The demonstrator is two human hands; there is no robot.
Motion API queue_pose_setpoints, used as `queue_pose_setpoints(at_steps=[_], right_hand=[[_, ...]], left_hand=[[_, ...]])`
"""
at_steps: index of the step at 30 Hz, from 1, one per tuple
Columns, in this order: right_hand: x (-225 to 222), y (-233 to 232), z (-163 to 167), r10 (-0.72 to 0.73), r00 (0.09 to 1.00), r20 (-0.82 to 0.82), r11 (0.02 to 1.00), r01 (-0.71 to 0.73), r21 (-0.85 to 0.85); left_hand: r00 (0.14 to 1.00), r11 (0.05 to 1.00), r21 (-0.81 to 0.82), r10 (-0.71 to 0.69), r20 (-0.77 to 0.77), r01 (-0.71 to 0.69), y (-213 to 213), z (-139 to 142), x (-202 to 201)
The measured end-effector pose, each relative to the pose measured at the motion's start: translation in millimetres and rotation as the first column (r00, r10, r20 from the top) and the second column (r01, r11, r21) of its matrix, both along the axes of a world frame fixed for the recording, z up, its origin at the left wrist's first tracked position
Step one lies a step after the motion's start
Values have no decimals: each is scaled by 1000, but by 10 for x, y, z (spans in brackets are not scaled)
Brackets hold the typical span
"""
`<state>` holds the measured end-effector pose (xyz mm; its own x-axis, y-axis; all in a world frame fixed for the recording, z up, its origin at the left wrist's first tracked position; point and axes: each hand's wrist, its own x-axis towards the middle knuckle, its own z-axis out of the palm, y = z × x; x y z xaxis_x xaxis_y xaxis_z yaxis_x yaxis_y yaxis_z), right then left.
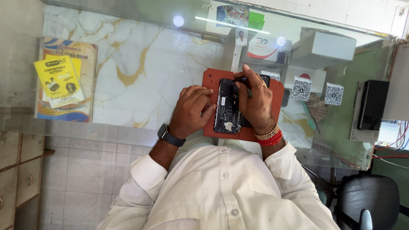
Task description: The person removes the back cover from a smartphone on a repair mat, unscrews internal screws with a screwdriver, and pries at the internal components with a small tool. They briefly reach toward equipment at the side of the bench before returning to work on the phone internals.
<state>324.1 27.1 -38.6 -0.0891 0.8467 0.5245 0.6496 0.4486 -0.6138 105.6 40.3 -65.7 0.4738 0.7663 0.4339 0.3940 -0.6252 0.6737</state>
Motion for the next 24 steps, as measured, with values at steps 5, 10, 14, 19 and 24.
queue_pose_setpoints(at_steps=[5, 10, 14, 19, 24], right_hand=[[-1, 3, 13, 3, 1000, -6, 1000, -3, -2], [-46, 16, 103, -27, 998, 54, 998, 24, 66], [-95, 42, 186, -31, 999, 26, 997, 30, 65], [-92, 110, 243, 199, 956, -214, 977, -211, -33], [-60, 124, 220, 31, 993, -111, 997, -38, -62]], left_hand=[[1000, 1000, 1, -2, 0, 2, -3, -3, 0], [1000, 1000, 13, -1, -6, 2, -5, -10, -1], [1000, 1000, 14, 6, -14, -5, -5, -10, 3], [1000, 1000, 11, 12, -10, -12, 1, -11, -5], [1000, 1000, 5, 7, -8, -7, 2, -7, 2]])
